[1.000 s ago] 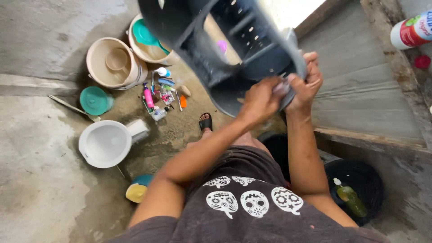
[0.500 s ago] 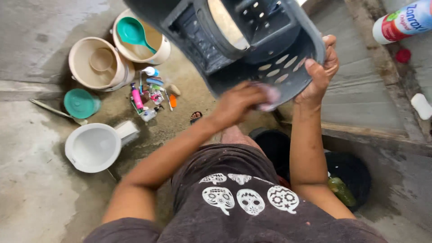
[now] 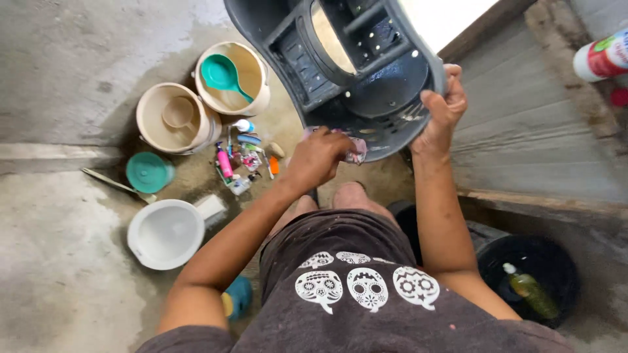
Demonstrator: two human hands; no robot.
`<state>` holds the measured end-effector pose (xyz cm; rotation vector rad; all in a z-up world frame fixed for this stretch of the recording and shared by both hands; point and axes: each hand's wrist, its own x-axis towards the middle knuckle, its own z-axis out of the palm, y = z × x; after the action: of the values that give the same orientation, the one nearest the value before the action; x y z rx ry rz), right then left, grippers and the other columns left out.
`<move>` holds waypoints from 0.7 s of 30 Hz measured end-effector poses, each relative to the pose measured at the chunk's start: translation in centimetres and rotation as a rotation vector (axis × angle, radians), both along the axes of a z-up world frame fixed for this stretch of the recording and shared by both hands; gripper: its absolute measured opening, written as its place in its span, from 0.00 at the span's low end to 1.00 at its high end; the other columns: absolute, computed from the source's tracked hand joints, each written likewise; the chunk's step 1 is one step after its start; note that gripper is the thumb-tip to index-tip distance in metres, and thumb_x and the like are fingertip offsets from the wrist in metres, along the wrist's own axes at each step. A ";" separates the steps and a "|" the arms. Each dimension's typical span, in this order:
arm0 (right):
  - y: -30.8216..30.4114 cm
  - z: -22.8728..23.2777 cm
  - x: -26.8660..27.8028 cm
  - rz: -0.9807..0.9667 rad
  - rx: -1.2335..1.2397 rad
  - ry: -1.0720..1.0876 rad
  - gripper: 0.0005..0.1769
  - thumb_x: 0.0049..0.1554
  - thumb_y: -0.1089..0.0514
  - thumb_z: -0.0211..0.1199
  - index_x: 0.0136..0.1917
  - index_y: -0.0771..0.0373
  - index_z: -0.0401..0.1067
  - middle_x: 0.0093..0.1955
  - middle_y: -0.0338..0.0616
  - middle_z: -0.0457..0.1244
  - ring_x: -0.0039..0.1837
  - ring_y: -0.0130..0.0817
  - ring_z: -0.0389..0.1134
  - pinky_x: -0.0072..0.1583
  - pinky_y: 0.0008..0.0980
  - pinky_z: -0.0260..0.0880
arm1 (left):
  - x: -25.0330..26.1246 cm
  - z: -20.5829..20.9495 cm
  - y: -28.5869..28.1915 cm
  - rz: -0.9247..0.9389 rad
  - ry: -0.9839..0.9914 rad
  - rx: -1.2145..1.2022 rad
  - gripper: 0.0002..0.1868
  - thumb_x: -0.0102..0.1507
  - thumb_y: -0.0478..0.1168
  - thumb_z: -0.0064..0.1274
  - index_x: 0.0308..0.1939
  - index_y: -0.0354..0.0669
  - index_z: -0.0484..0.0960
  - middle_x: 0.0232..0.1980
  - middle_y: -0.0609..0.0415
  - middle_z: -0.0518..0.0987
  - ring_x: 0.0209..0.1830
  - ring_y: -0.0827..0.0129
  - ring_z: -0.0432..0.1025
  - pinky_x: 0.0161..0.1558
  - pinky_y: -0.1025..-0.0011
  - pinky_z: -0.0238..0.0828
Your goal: Scrubbing and cleaning a plastic storage caddy in a bathroom environment using a rag and cleaning solution.
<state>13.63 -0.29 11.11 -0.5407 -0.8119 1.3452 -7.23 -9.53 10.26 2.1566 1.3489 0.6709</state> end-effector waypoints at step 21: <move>12.6 -3.1 -4.3 0.036 -0.128 -0.374 0.16 0.45 0.74 0.52 0.47 0.69 0.71 0.52 0.36 0.58 0.52 0.22 0.60 0.59 0.19 0.63 | -2.2 -0.4 28.3 0.605 -0.235 0.357 0.12 0.63 0.31 0.47 0.42 0.48 0.85 0.43 0.49 0.78 0.46 0.52 0.74 0.48 0.55 0.72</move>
<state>9.32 12.31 8.05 -0.8999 -1.0463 1.3545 -9.46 18.75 9.90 1.8185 1.8675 1.4414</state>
